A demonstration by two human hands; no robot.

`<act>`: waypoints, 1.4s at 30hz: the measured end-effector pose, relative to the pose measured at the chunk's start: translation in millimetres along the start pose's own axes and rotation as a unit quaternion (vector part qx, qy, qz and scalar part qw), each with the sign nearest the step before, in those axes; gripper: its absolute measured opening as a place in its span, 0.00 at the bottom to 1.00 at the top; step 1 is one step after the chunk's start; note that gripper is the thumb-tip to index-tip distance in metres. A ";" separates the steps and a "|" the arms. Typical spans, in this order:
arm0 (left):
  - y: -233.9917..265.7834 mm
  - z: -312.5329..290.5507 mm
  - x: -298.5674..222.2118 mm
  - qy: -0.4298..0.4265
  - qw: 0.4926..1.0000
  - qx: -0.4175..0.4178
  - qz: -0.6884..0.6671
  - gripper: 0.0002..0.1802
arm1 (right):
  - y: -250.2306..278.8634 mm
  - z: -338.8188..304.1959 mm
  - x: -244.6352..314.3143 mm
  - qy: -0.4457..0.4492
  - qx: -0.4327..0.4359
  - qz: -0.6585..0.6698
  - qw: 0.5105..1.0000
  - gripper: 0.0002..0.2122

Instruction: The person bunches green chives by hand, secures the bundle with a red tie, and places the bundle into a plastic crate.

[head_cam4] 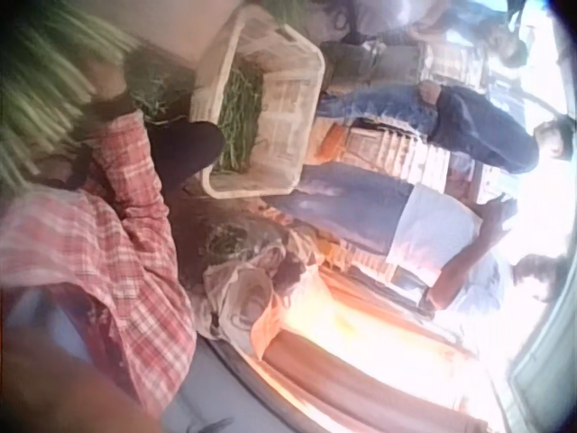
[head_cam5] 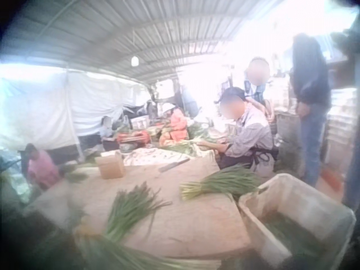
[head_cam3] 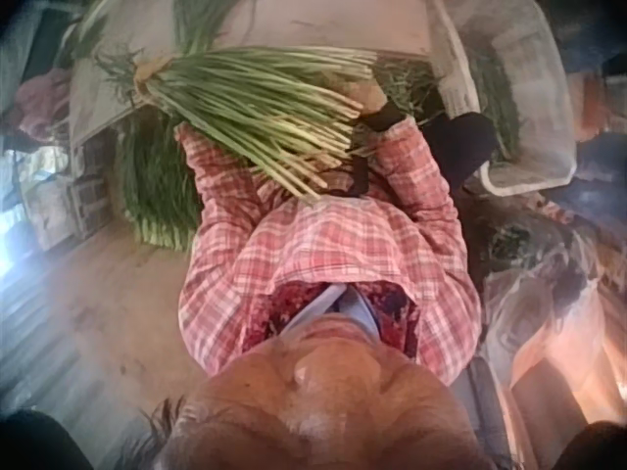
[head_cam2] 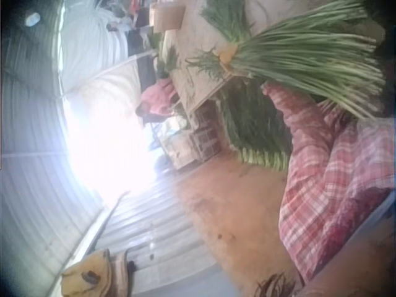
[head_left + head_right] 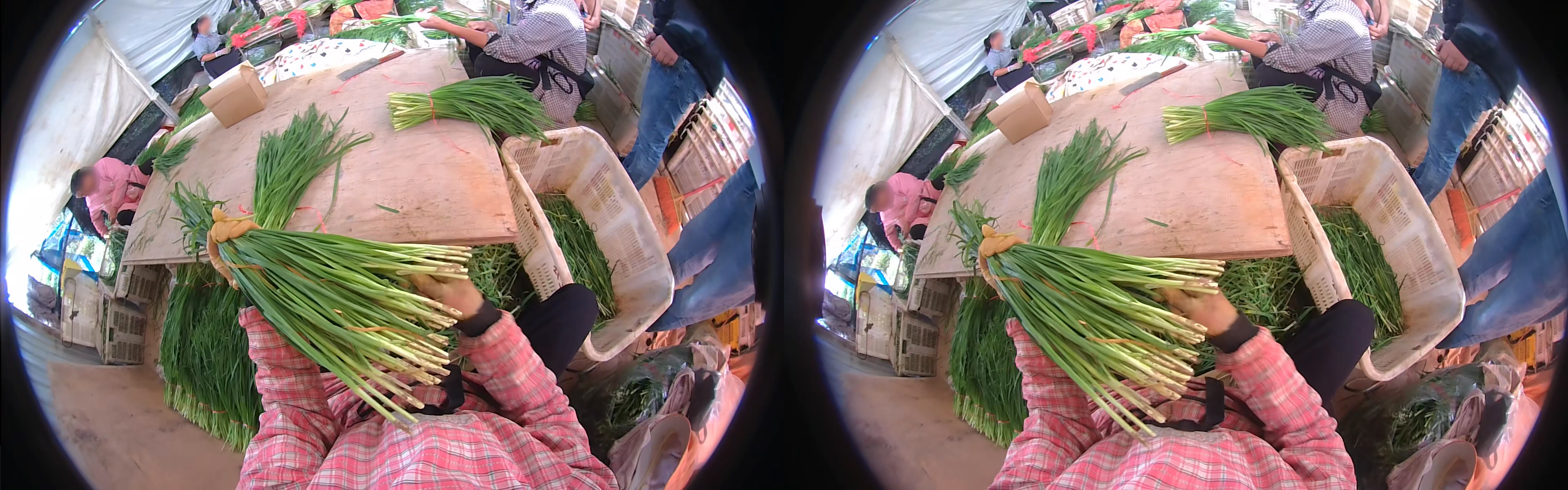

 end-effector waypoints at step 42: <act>-62.4 26.0 -24.2 0.063 0.994 0.090 0.001 0.16 | 113.1 -25.4 -15.5 -0.041 -0.129 -0.194 0.972 0.08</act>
Point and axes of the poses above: each hand's wrist, its own z-axis towards the middle knuckle, its own y-axis out of the back of the hand, x = y × z, the point moved 10 cm from there along z, towards the middle knuckle, and after that the axes turned 5 degrees about -x, right-handed, at the moved point
